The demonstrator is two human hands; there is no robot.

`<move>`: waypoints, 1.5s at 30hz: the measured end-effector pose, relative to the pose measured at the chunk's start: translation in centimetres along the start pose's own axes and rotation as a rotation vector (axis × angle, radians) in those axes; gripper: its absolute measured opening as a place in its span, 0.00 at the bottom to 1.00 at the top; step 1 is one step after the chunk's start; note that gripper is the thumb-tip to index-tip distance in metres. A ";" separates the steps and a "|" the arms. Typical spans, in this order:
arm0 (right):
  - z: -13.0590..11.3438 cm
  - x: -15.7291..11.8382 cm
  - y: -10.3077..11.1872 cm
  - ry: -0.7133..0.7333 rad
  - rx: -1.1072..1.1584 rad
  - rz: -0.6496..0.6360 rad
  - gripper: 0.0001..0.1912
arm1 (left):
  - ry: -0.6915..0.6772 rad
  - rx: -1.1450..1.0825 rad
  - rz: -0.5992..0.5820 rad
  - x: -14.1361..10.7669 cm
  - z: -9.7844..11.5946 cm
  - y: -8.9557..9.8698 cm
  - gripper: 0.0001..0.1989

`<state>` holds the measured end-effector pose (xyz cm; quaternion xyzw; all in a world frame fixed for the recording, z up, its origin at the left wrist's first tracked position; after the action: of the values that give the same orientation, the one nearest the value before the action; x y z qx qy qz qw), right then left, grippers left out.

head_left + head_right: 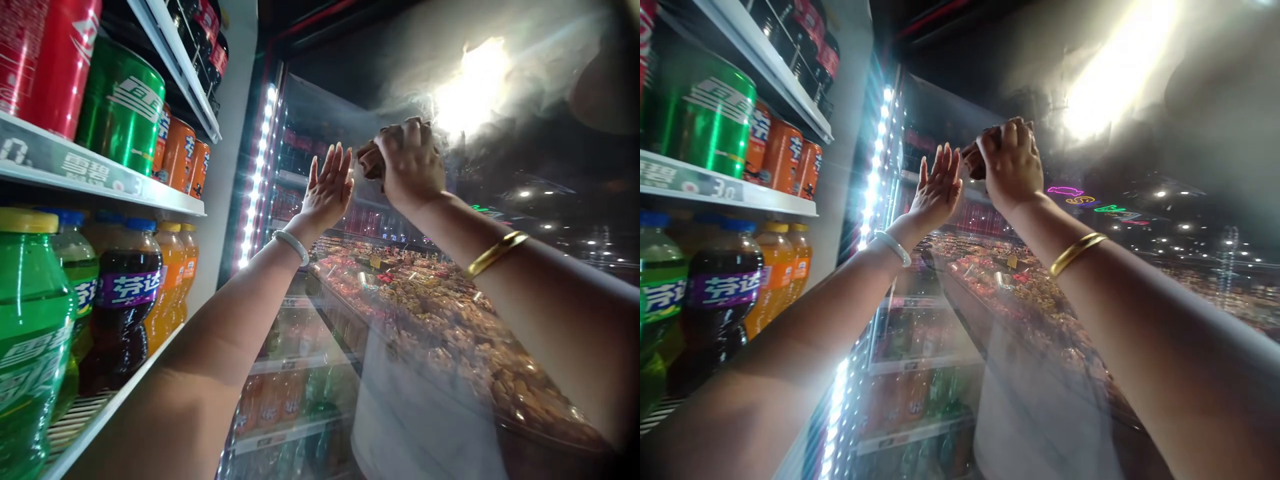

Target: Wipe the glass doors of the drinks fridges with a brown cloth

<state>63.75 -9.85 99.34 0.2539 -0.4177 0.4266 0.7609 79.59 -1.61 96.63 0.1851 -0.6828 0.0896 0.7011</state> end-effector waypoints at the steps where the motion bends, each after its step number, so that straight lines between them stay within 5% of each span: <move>1: -1.0 -0.5 -0.4 0.013 0.004 0.005 0.27 | 0.000 0.008 -0.010 -0.6 -0.2 -0.1 0.34; 4: -2.9 -3.3 -1.1 0.140 0.030 -0.046 0.26 | -0.012 0.050 -0.044 -2.2 -0.7 -0.2 0.34; 7: -2.0 -5.3 -0.5 0.240 0.051 -0.108 0.27 | -0.027 0.058 -0.052 -3.2 -0.8 -0.1 0.33; 11: -0.2 -3.1 0.2 0.135 0.056 -0.068 0.27 | 0.002 0.064 -0.045 -3.4 -0.8 -0.2 0.33; 14: -1.9 -1.6 -0.5 0.057 0.049 0.009 0.28 | 0.023 0.062 -0.040 -3.6 -0.8 -0.3 0.32; 18: -4.6 -4.6 -1.4 0.225 0.046 -0.048 0.29 | 0.008 0.041 -0.028 -4.9 -1.0 -0.3 0.32; 21: -3.2 -7.5 -0.6 0.334 0.032 -0.105 0.28 | -0.001 0.040 -0.034 -6.3 -0.9 -0.4 0.33; 25: -0.6 -6.4 0.5 0.211 0.032 -0.071 0.27 | 0.026 0.038 -0.012 -7.0 -0.5 -0.8 0.34; 28: -1.7 -4.9 0.1 0.101 0.023 -0.007 0.27 | 0.034 0.029 0.017 -7.0 -0.2 -1.2 0.33; 34: -3.2 -8.9 -0.1 0.287 0.025 -0.094 0.30 | 0.014 0.032 0.012 -7.8 -0.2 -1.3 0.33; 40: 1.6 -8.5 2.2 0.147 0.012 -0.066 0.27 | -0.015 0.021 -0.001 -7.7 2.6 -1.4 0.34; 45: -0.2 -7.5 1.8 0.074 -0.003 0.009 0.27 | -0.035 0.002 -0.015 -7.1 5.9 -1.7 0.33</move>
<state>60.15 -12.06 92.88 0.2350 -0.3913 0.4385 0.7742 74.46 -4.51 89.38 0.1925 -0.6934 0.0817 0.6895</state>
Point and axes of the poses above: each hand's wrist, its own x-axis towards the middle knuckle, its own y-axis out of the back of the hand, z = x × y, the point moved 4 cm from there along x, towards the middle knuckle, and after that the axes turned 9 degrees about y, right-handed, at the moved point
